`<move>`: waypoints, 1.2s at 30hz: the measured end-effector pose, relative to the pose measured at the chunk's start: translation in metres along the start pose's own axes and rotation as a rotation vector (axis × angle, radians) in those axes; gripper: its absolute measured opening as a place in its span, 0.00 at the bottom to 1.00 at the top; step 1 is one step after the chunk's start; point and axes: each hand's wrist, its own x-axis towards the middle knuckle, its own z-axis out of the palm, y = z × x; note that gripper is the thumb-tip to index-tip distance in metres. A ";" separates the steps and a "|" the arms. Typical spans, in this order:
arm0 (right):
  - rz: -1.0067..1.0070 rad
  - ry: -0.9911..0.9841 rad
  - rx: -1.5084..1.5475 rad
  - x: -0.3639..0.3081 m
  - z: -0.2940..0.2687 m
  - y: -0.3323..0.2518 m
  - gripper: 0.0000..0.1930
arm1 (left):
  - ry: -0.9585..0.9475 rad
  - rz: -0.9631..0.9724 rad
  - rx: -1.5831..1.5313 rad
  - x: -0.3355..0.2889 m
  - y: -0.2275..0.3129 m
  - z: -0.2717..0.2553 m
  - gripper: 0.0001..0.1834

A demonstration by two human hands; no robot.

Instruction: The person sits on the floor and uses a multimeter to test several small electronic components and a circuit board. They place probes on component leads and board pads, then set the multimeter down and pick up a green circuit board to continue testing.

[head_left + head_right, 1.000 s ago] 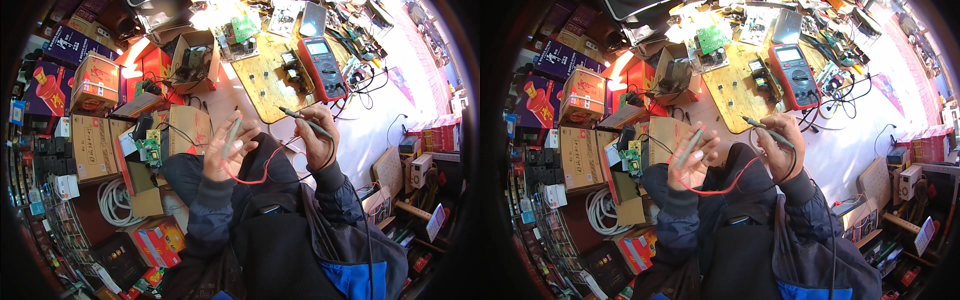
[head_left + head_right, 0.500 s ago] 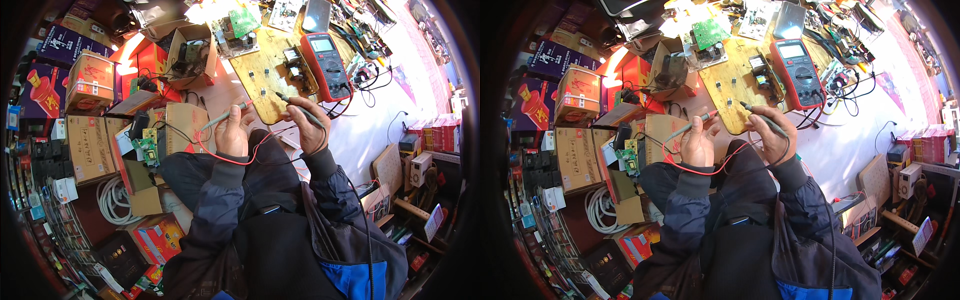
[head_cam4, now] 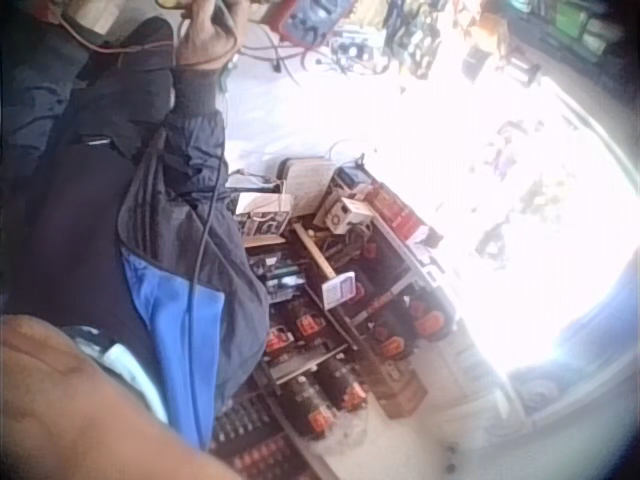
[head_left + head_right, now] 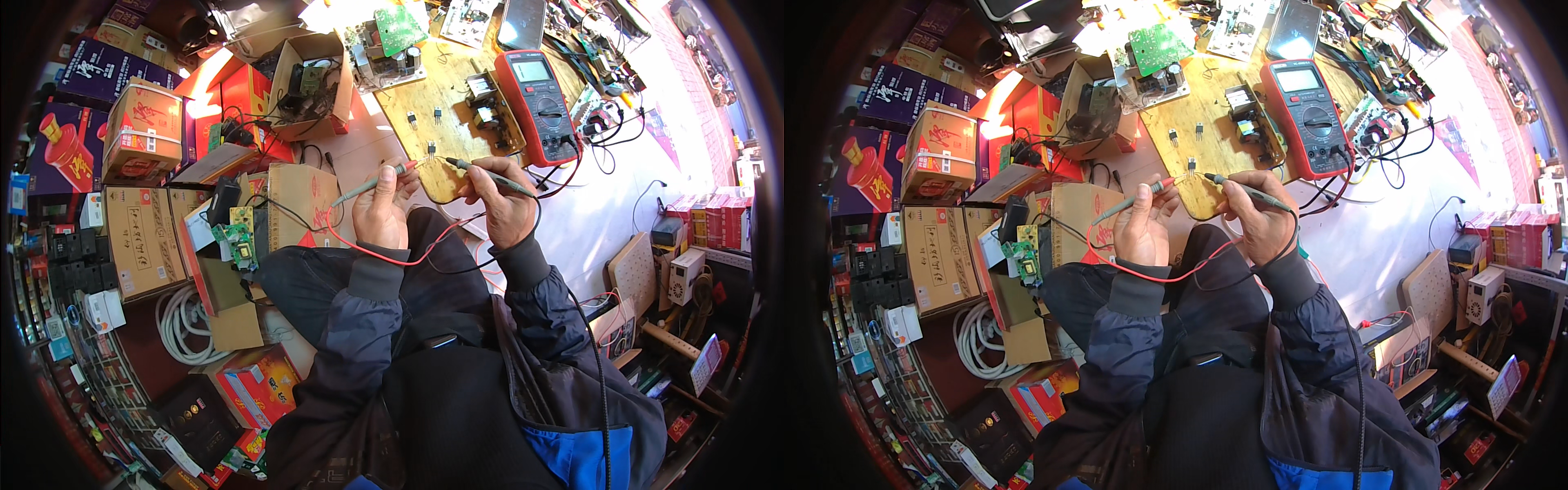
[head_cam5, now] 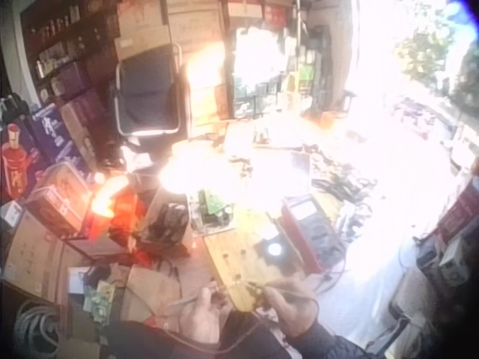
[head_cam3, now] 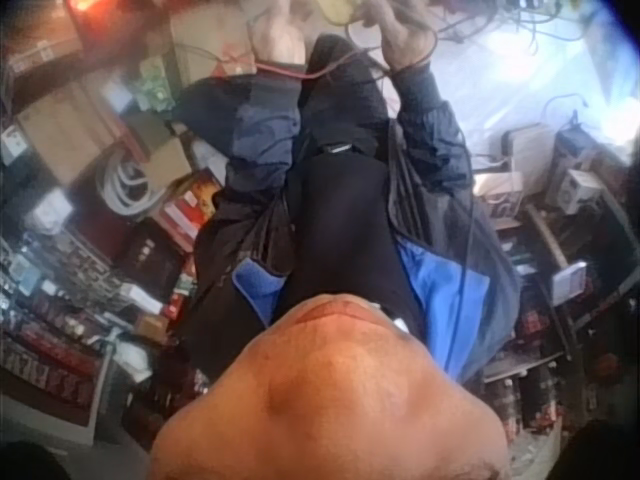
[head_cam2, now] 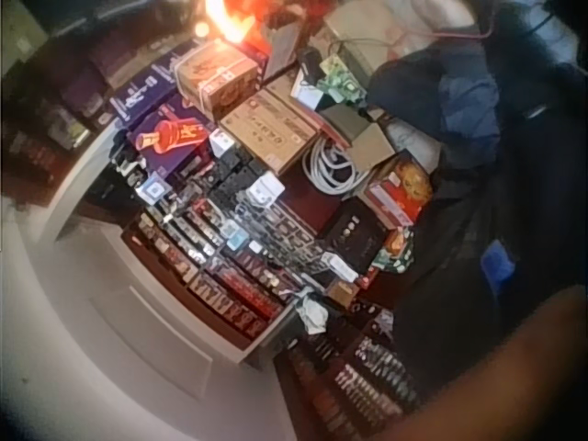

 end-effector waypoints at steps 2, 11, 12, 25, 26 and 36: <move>0.012 -0.006 -0.004 0.001 -0.001 0.000 0.10 | -0.011 0.004 0.005 0.000 0.001 0.000 0.24; 0.011 -0.012 -0.018 0.002 -0.002 0.001 0.10 | -0.009 0.010 0.016 0.002 0.000 0.003 0.22; 0.005 -0.012 -0.028 0.002 -0.003 0.001 0.10 | -0.009 0.008 0.014 0.002 0.000 0.003 0.22; 0.015 -0.016 -0.014 0.002 -0.003 0.000 0.09 | 0.020 0.016 0.048 0.004 -0.002 0.003 0.20; 0.023 -0.017 0.010 0.002 -0.002 0.000 0.09 | 0.020 0.016 0.043 0.004 -0.002 0.003 0.20; 0.030 -0.022 -0.022 0.003 -0.004 0.000 0.10 | 0.030 -0.004 0.010 0.002 -0.001 0.004 0.20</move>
